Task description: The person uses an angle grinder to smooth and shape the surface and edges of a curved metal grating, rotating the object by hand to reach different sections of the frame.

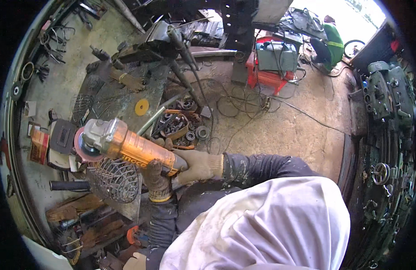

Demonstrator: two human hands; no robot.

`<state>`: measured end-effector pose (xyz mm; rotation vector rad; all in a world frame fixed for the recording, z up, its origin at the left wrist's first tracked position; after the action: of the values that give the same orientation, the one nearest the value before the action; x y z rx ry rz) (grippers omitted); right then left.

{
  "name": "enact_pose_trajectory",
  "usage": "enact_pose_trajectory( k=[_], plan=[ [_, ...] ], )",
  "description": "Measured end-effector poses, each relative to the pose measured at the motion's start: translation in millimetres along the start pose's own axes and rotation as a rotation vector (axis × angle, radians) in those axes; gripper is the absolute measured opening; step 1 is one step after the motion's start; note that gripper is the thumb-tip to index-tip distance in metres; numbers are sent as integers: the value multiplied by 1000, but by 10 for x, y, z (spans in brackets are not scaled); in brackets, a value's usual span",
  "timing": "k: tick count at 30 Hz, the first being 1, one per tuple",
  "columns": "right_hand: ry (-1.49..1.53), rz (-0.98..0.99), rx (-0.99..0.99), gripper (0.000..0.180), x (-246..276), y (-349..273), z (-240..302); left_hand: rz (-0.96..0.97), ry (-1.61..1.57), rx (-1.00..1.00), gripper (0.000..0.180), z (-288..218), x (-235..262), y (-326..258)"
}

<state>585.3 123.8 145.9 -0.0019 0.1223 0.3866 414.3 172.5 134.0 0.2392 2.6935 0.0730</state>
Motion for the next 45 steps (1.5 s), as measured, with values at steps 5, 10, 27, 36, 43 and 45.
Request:
enact_pose_trajectory(
  k=[5,10,27,36,43,45],
  plan=[
    [-104,-170,157,80,210,181,-146,91,729,-294,65,176,497,-44],
    [106,-49,272,93,567,476,129,238,507,-171,62,588,-35,179],
    [276,-269,132,69,605,652,-219,453,1172,178,50,-587,-14,82],
    [235,-377,5,59,672,589,-306,-261,2036,52,58,-1624,1819,1046],
    [205,-348,-12,56,457,568,-380,-118,2077,442,81,-1431,1938,1254],
    [198,-366,-5,58,463,525,-362,-55,2044,322,75,-1639,1723,1140]
  ],
)
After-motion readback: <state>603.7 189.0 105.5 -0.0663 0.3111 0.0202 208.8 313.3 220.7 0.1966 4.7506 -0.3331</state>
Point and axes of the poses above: each hand's wrist, its own y-axis towards the middle knuckle, its own x-axis out of the back of the hand, z = x × y, the point moved 2 cm from there along y, towards the middle knuckle, and after that the axes turned 5 degrees about -z, right-handed, at the moved point
